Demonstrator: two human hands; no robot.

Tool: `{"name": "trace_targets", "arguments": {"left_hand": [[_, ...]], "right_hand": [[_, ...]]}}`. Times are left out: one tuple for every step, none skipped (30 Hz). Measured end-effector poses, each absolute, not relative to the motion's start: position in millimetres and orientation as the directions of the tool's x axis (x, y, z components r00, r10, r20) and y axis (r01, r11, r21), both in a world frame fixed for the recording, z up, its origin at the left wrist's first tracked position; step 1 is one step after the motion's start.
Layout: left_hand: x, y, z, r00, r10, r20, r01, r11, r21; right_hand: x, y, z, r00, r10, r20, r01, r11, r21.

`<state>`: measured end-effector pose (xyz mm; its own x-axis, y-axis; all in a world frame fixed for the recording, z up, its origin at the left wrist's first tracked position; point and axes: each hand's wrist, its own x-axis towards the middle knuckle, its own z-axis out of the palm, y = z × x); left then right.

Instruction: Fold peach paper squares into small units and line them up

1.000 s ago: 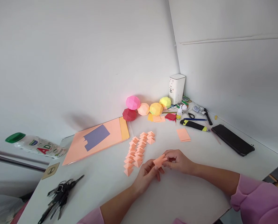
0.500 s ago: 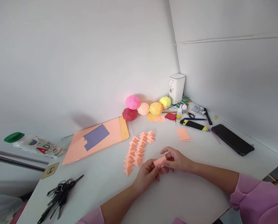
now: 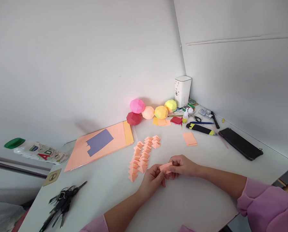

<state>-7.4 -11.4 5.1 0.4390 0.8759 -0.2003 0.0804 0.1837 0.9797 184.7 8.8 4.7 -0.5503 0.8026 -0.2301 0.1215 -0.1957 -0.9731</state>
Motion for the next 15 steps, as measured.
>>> {"name": "trace_targets", "arguments": {"left_hand": [[-7.5,-11.5,4.4,0.44,0.876,-0.2,0.08,0.184,0.98],[-7.6,-11.5,3.9,0.44,0.875,-0.2,0.081,0.183,0.98],[-7.7,-11.6,3.4,0.44,0.876,-0.199,0.08,0.182,0.98],[-7.9,-11.6,3.0,0.44,0.876,-0.198,0.079,0.181,0.98],[-8.1,-11.6,2.6,0.439,0.877,-0.196,0.078,0.181,0.98],[-8.4,-11.6,2.2,0.44,0.877,-0.195,0.076,0.18,0.981],[-8.6,-11.6,1.9,0.441,0.876,-0.192,0.074,0.178,0.981],[-8.8,-11.5,1.4,0.444,0.876,-0.189,0.07,0.176,0.982],[-8.9,-11.4,1.0,0.446,0.875,-0.186,0.068,0.174,0.982],[-9.0,-11.3,0.5,0.448,0.875,-0.182,0.065,0.172,0.983],[-9.0,-11.3,0.1,0.448,0.875,-0.18,0.064,0.169,0.983],[-9.1,-11.2,-0.2,0.449,0.876,-0.179,0.063,0.168,0.984],[-9.0,-11.1,-0.4,0.448,0.876,-0.178,0.063,0.168,0.984],[-9.1,-11.1,-0.5,0.448,0.876,-0.178,0.064,0.167,0.984],[-9.1,-11.0,-0.4,0.448,0.876,-0.177,0.064,0.166,0.984]], "right_hand": [[185.0,9.3,4.3,-0.556,0.798,-0.232,0.117,-0.201,-0.973],[185.1,9.8,4.0,-0.558,0.796,-0.234,0.114,-0.206,-0.972],[185.2,10.1,4.0,-0.558,0.795,-0.236,0.112,-0.21,-0.971],[185.2,10.4,4.1,-0.557,0.795,-0.24,0.112,-0.214,-0.97],[185.2,10.5,4.3,-0.555,0.796,-0.243,0.113,-0.218,-0.97],[185.1,10.5,4.5,-0.554,0.796,-0.245,0.113,-0.22,-0.969],[185.0,10.5,4.6,-0.556,0.794,-0.247,0.112,-0.223,-0.968],[185.0,10.5,4.6,-0.559,0.792,-0.247,0.11,-0.224,-0.968],[185.0,10.5,4.6,-0.562,0.79,-0.246,0.109,-0.224,-0.968],[185.0,10.6,4.5,-0.564,0.788,-0.246,0.11,-0.223,-0.969],[185.0,10.6,4.5,-0.564,0.788,-0.246,0.114,-0.221,-0.969],[185.0,10.6,4.5,-0.564,0.788,-0.248,0.118,-0.22,-0.968],[185.1,10.6,4.7,-0.562,0.789,-0.248,0.121,-0.219,-0.968],[185.1,10.6,5.1,-0.562,0.789,-0.248,0.122,-0.218,-0.968],[185.1,10.5,5.6,-0.563,0.788,-0.247,0.121,-0.218,-0.969]]}}
